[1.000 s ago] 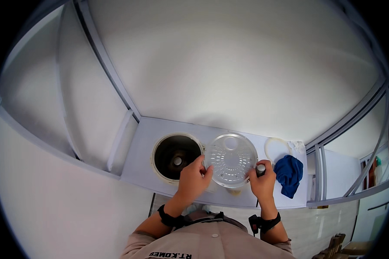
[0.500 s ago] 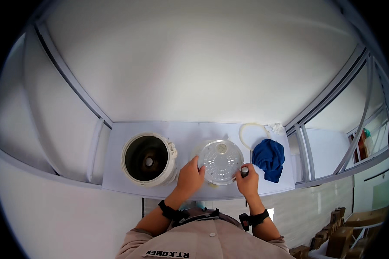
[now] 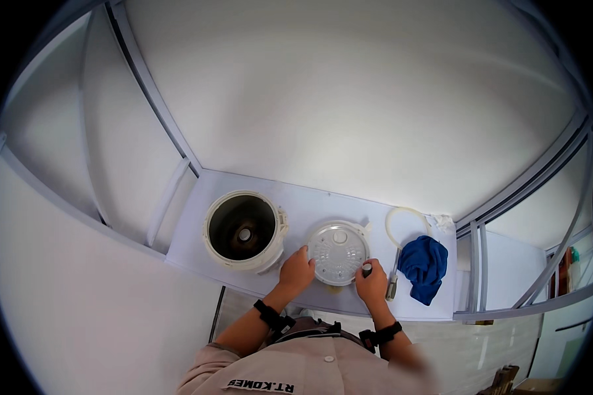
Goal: The person assembles a white plastic appliance by attaching a circular base to a cylindrical body. They use a screwdriver to tighten screws on the base, then place the assembled unit into a larger container.
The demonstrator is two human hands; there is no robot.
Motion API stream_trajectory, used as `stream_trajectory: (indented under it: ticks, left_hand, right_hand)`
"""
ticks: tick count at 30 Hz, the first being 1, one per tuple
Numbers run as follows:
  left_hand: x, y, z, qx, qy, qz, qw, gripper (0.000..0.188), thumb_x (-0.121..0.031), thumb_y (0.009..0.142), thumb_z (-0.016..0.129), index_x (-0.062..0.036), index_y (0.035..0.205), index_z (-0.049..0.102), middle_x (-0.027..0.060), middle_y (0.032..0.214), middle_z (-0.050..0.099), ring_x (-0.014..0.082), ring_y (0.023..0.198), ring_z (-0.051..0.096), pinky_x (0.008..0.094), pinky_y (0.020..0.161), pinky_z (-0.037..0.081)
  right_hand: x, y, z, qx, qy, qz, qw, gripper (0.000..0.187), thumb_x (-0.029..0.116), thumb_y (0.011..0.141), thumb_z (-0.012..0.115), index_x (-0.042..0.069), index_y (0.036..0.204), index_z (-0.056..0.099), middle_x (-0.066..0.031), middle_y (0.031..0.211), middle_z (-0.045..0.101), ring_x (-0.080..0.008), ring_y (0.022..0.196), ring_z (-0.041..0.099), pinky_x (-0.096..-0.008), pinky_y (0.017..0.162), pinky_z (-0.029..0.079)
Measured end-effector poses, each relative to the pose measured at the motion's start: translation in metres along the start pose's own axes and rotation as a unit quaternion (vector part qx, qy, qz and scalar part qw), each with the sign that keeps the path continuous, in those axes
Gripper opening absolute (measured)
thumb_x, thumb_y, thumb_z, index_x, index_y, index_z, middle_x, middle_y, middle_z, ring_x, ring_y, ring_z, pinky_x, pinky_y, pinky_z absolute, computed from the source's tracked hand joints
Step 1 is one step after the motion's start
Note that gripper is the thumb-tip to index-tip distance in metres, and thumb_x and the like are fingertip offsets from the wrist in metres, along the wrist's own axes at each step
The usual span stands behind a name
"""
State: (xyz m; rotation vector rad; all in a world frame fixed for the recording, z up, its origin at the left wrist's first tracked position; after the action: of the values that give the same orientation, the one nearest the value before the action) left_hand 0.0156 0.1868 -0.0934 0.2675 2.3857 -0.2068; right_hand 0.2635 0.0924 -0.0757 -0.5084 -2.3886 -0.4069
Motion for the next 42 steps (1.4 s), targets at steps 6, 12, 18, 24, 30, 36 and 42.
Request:
stream_trajectory:
  ticks: [6,12,18,24,30,36,42]
  left_hand:
    - [0.012,0.004,0.005,-0.015,-0.012,-0.021,1.000,0.055,-0.029,0.098,0.069,0.0031,0.141,0.059,0.0222,0.105,0.076,0.0420,0.100,0.073,0.0514,0.089,0.057]
    - [0.025,0.008,0.011,-0.004,-0.024,-0.053,0.998,0.061,-0.034,0.097,0.071,0.0021,0.144,0.056,0.0190,0.098,0.077,0.0390,0.094,0.075,0.0502,0.086,0.058]
    - [0.026,0.007,0.007,0.000,-0.017,-0.055,0.998,0.068,-0.040,0.098,0.072,0.0032,0.147,0.054,0.0181,0.096,0.077,0.0380,0.091,0.075,0.0488,0.083,0.059]
    - [0.002,0.001,-0.014,0.081,-0.036,-0.095,0.992,0.076,-0.043,0.099,0.069,0.0030,0.155,0.045,0.0239,0.113,0.076,0.0411,0.107,0.074,0.0502,0.093,0.058]
    - [-0.030,-0.020,-0.040,0.163,-0.043,-0.060,0.984,0.072,-0.043,0.100,0.072,0.0022,0.153,0.050,0.0138,0.098,0.076,0.0302,0.091,0.074,0.0414,0.083,0.058]
    - [-0.078,-0.034,-0.059,0.245,-0.148,0.071,0.956,0.059,-0.031,0.099,0.077,-0.0030,0.147,0.059,0.0118,0.108,0.076,0.0248,0.094,0.073,0.0379,0.086,0.057]
    - [-0.136,-0.054,-0.100,0.161,-0.247,0.239,0.925,0.045,-0.025,0.099,0.077,-0.0036,0.138,0.064,0.0110,0.111,0.075,0.0265,0.095,0.071,0.0382,0.086,0.056]
  right_hand:
    - [0.004,0.007,0.000,0.013,0.000,0.010,1.000,0.023,0.020,0.089,0.077,0.009,0.108,0.068,-0.0216,0.095,0.076,-0.0448,0.089,0.074,-0.0518,0.077,0.058]
    - [0.005,0.009,-0.003,0.006,-0.002,0.001,1.000,0.024,0.023,0.089,0.078,0.010,0.107,0.069,-0.0213,0.093,0.076,-0.0447,0.089,0.074,-0.0523,0.078,0.058]
    - [0.009,0.012,-0.010,0.018,0.006,0.014,1.000,0.024,0.025,0.089,0.079,0.009,0.104,0.070,-0.0218,0.092,0.076,-0.0449,0.087,0.073,-0.0520,0.077,0.058]
    - [0.001,0.019,-0.014,0.020,0.012,0.008,1.000,0.025,0.028,0.091,0.078,0.009,0.106,0.070,-0.0210,0.093,0.075,-0.0434,0.087,0.073,-0.0533,0.077,0.057]
    - [0.030,0.029,-0.041,0.010,0.031,0.007,0.999,0.026,0.026,0.093,0.079,0.007,0.107,0.069,-0.0231,0.088,0.075,-0.0406,0.083,0.075,-0.0484,0.073,0.058]
    - [0.093,0.040,-0.077,0.068,0.221,-0.020,0.973,0.017,0.018,0.102,0.074,0.005,0.108,0.065,-0.0076,0.079,0.068,-0.0120,0.071,0.066,-0.0295,0.063,0.052]
    - [0.192,0.032,-0.091,0.108,0.538,-0.150,0.822,0.023,0.022,0.109,0.068,0.005,0.117,0.054,-0.0077,0.094,0.063,-0.0132,0.077,0.062,-0.0296,0.068,0.052]
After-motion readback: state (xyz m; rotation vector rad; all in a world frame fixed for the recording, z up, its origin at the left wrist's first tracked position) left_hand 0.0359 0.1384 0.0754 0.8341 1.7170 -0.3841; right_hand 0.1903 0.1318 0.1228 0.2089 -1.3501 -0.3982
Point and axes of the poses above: each hand's wrist, its own y-axis towards the middle knuckle, its own z-axis out of the palm, x = y × z, the point moved 9 cm from there along y, towards the middle knuckle
